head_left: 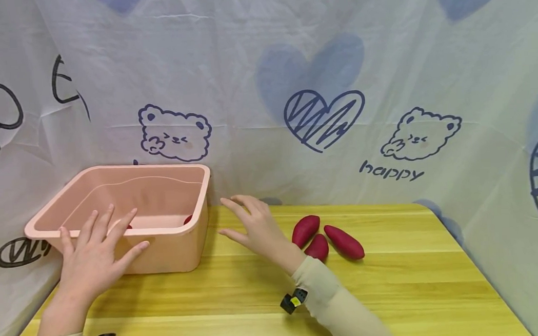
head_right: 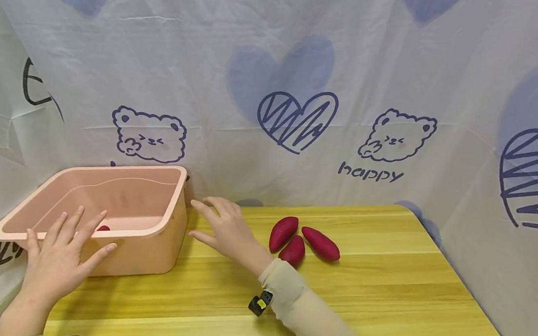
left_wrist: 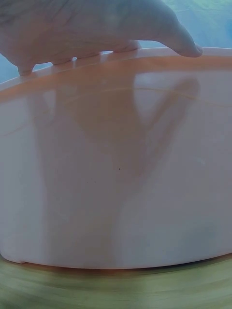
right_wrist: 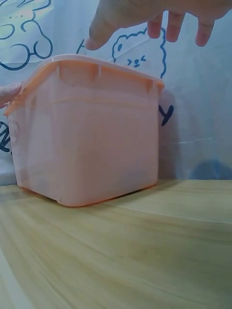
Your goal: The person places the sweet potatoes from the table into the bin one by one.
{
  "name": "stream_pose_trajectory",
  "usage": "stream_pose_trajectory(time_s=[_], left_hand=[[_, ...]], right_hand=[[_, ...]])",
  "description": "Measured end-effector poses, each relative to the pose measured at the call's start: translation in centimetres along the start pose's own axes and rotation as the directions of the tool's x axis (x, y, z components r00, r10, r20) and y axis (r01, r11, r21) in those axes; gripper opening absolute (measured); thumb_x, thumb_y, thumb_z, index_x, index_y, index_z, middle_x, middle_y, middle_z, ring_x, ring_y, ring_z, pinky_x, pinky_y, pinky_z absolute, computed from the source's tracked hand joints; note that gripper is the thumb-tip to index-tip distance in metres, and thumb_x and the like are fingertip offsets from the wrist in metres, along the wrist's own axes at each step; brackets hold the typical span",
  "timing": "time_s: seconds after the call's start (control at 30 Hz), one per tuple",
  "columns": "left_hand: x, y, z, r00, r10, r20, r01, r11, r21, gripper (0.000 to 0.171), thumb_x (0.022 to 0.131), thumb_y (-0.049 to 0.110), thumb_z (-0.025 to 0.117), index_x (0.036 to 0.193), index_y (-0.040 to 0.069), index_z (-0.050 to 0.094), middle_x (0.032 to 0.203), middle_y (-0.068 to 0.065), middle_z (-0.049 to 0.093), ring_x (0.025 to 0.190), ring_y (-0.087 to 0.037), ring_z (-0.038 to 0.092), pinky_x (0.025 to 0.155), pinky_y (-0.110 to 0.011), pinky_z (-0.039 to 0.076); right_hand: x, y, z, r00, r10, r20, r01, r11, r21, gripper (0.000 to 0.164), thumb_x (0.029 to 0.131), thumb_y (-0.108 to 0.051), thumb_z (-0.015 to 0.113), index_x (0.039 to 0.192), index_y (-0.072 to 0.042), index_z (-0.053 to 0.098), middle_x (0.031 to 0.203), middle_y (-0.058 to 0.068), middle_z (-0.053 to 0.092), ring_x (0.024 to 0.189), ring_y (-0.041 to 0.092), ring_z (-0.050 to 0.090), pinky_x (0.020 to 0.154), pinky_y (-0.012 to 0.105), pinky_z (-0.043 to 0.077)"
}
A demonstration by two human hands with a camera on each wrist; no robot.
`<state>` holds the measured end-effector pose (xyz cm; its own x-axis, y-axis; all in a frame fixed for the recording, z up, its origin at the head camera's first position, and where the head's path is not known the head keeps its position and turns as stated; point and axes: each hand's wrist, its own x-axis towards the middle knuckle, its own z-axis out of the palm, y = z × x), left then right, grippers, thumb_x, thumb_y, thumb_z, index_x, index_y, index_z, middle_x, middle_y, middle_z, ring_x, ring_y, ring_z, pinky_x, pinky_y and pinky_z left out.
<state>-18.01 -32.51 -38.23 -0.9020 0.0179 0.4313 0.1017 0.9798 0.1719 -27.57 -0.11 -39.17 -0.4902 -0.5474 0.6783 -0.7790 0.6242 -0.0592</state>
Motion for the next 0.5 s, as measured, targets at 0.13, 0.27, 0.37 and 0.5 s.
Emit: stream_pose_trajectory(time_s=[0.13, 0.27, 0.37, 0.5], left_hand=[[0.0, -0.1, 0.1, 1.0, 0.0, 0.005, 0.0, 1.0, 0.003, 0.075, 0.09, 0.063, 0.053, 0.154, 0.041, 0.021, 0.165, -0.014, 0.013, 0.151, -0.041, 0.004, 0.109, -0.073, -0.018], [0.0, -0.1, 0.2, 1.0, -0.002, 0.003, 0.002, 1.0, 0.006, 0.075, 0.09, 0.063, 0.054, 0.154, 0.041, 0.021, 0.164, -0.014, 0.014, 0.151, -0.041, 0.004, 0.109, -0.073, -0.018], [0.0, -0.1, 0.2, 1.0, -0.001, 0.001, 0.001, 1.0, 0.008, 0.076, 0.09, 0.063, 0.054, 0.154, 0.041, 0.021, 0.164, -0.014, 0.014, 0.151, -0.041, 0.004, 0.109, -0.073, -0.018], [0.0, 0.0, 0.2, 1.0, -0.001, -0.002, 0.001, 1.0, 0.007, 0.076, 0.089, 0.063, 0.054, 0.154, 0.041, 0.021, 0.164, -0.014, 0.015, 0.151, -0.042, 0.004, 0.109, -0.074, -0.017]], right_hand=[[-1.1, 0.7, -0.9, 1.0, -0.007, 0.017, 0.008, 0.999, -0.032, 0.069, 0.083, -0.047, 0.074, 0.141, -0.021, 0.049, 0.133, 0.008, 0.057, 0.125, 0.025, 0.053, 0.104, 0.047, 0.048], [-2.1, 1.6, -1.8, 0.999, -0.003, 0.052, 0.007, 0.996, -0.085, 0.071, 0.083, -0.05, 0.072, 0.143, -0.023, 0.047, 0.134, 0.007, 0.056, 0.125, 0.025, 0.054, 0.105, 0.046, 0.047], [-2.9, 2.3, -2.3, 0.997, -0.002, 0.081, 0.011, 0.994, -0.113, 0.072, 0.084, -0.052, 0.071, 0.144, -0.024, 0.046, 0.136, 0.008, 0.055, 0.126, 0.027, 0.053, 0.105, 0.047, 0.047], [-4.1, 3.1, -2.8, 0.991, 0.017, 0.135, 0.001, 0.991, -0.133, 0.073, 0.084, -0.055, 0.069, 0.146, -0.027, 0.043, 0.139, 0.009, 0.054, 0.128, 0.029, 0.051, 0.103, 0.052, 0.047]])
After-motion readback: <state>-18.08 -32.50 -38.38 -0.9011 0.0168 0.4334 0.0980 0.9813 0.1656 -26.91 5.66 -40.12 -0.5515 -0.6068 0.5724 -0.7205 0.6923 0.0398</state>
